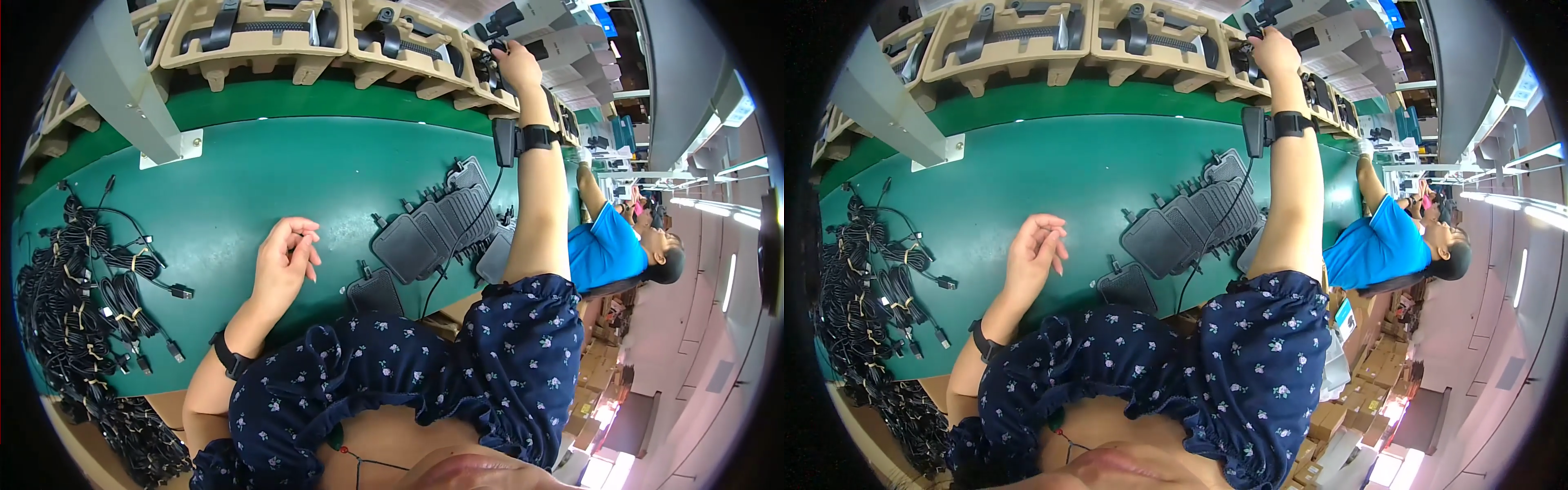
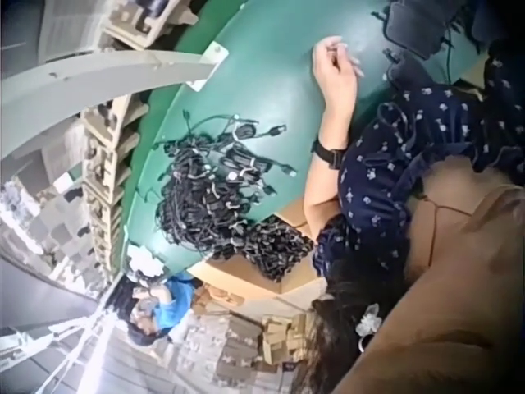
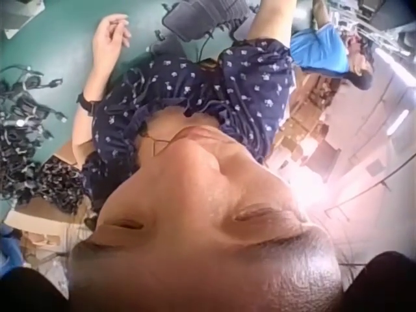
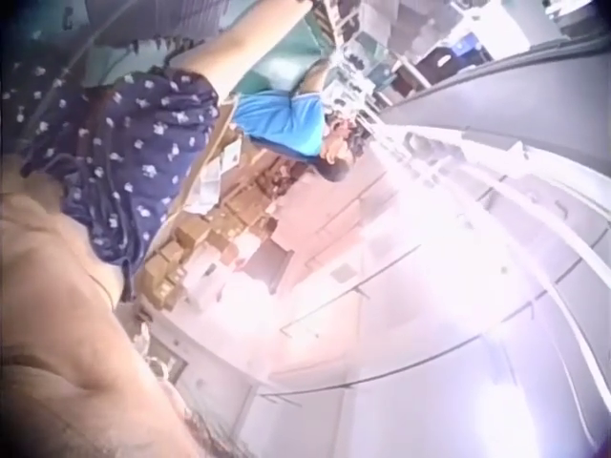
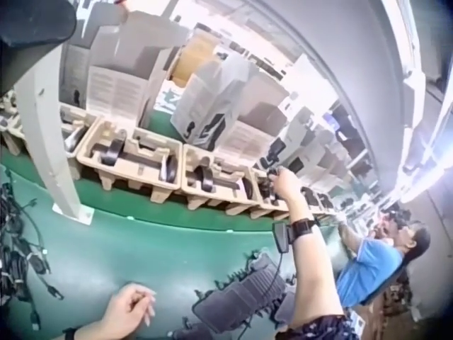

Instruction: The person picks up a cable, wraps it, and places it into a tray before taking a filter from a box and laying it on the table. They repeat this process multiple times, occasionally placing the filters into the trays.

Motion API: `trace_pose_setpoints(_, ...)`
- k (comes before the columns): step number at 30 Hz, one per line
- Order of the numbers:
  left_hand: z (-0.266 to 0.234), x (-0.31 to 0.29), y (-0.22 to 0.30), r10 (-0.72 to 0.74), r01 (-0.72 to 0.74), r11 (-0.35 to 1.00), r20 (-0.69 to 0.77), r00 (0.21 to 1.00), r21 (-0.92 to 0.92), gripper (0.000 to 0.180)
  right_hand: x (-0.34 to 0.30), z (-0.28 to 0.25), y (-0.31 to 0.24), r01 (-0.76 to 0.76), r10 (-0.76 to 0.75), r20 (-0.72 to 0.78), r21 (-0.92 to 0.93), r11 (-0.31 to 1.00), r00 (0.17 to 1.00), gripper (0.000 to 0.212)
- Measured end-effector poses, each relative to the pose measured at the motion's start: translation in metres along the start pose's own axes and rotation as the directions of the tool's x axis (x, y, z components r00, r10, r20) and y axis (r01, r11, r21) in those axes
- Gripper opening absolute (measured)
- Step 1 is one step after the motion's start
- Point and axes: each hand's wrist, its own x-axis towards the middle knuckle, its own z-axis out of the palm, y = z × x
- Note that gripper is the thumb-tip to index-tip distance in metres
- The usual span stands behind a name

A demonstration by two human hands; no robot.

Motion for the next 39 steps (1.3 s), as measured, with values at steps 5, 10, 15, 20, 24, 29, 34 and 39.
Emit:
trace_pose_setpoints(5,-0.002,-0.001,-0.001,-0.031,0.031,0.999,0.028,0.999,0.014,0.013,0.0,0.035,-0.005,0.135,-0.119,0.086,-0.225,0.965,0.989,0.029)
trace_pose_setpoints(10,-0.001,0.0,-0.001,-0.02,0.02,1.0,0.032,0.999,0.01,0.013,-0.003,0.064,-0.007,0.015,-0.012,-0.038,0.07,0.997,0.999,0.028)
trace_pose_setpoints(15,0.002,0.0,-0.002,0.017,-0.017,0.999,0.001,1.0,0.032,0.013,-0.001,0.077,0.013,-0.084,0.121,-0.038,0.523,0.848,0.992,0.033)
trace_pose_setpoints(20,0.004,0.001,-0.002,0.021,-0.021,0.998,-0.003,1.0,0.055,0.013,0.018,0.08,0.021,0.014,-0.009,-0.031,0.168,0.986,0.999,0.029)
trace_pose_setpoints(24,0.001,0.0,-0.004,0.007,-0.005,0.998,-0.023,1.0,0.058,0.013,0.017,0.065,-0.004,0.15,-0.163,-0.006,-0.367,0.918,0.987,0.023)
trace_pose_setpoints(29,0.002,-0.001,-0.001,0.041,-0.04,0.996,-0.02,0.999,0.085,0.013,0.012,0.077,0.01,-0.001,0.022,-0.141,0.145,0.989,0.99,0.022)
trace_pose_setpoints(34,0.002,-0.001,-0.002,0.057,-0.057,0.994,-0.002,0.998,0.096,0.013,0.005,0.089,0.027,0.194,-0.131,-0.279,0.211,0.958,0.951,0.022)
trace_pose_setpoints(39,0.003,0.0,-0.001,0.058,-0.058,0.993,-0.001,0.998,0.105,0.013,0.008,0.09,0.031,0.197,-0.136,-0.298,0.187,0.962,0.945,0.021)
